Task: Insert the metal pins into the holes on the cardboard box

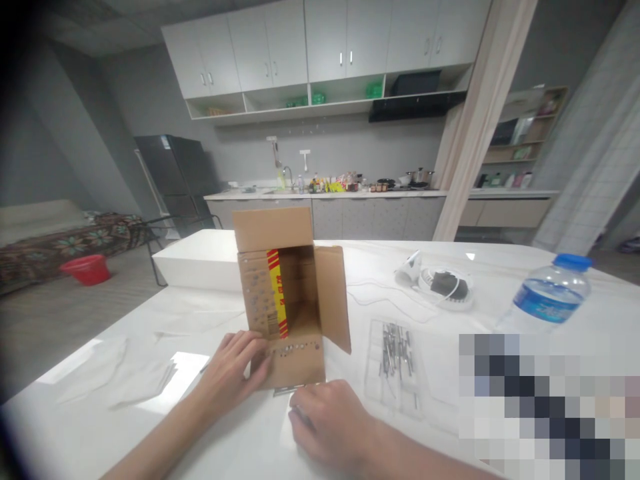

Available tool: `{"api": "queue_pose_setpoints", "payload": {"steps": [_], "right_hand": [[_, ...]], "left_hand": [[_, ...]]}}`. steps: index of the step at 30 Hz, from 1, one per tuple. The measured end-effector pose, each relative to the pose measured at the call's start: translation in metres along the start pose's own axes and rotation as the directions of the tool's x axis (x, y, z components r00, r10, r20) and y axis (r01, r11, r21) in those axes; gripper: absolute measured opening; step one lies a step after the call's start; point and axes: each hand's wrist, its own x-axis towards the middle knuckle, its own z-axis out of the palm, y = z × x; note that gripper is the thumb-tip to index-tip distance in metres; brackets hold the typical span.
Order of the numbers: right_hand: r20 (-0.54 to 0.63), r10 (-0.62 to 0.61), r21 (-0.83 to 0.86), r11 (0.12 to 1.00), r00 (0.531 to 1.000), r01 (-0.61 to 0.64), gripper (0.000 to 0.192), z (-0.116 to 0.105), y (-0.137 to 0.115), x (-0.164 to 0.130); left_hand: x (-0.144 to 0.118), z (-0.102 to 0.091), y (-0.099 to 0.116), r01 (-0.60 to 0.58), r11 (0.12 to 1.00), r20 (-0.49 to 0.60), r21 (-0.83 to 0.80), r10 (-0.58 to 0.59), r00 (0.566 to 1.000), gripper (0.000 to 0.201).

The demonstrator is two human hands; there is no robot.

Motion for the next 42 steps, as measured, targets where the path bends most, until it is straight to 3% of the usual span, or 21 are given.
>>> {"api": "queue_pose_setpoints", "payload": {"steps": [7, 21, 30, 38, 42], "right_hand": [[0.102, 0.046, -0.019, 0.999, 0.994, -0.045, 0.013, -0.003, -0.003, 0.002], [0.160, 0.068, -0.058, 0.997, 0.985, -0.060, 0.014, -0.007, -0.005, 0.005], [0.167, 0.075, -0.084, 0.995, 0.983, -0.062, 0.013, -0.008, -0.006, 0.006], [0.184, 0.069, -0.095, 0.994, 0.981, -0.053, 0.014, -0.011, -0.006, 0.005], [0.180, 0.070, -0.091, 0.994, 0.981, -0.054, 0.014, -0.012, -0.006, 0.005]], "left_hand": [[-0.004, 0.000, 0.007, 0.067, 0.998, 0.002, -0.009, -0.067, 0.998, 0.012], [-0.006, 0.015, 0.014, 0.130, 0.991, 0.041, 0.002, -0.130, 0.991, 0.014], [-0.004, 0.019, 0.017, 0.192, 0.981, 0.065, -0.012, -0.191, 0.979, 0.005], [-0.003, 0.015, 0.016, 0.156, 0.987, 0.029, -0.039, -0.155, 0.988, 0.009], [-0.001, 0.006, 0.019, 0.122, 0.991, -0.048, -0.063, -0.125, 0.991, 0.009]]}}
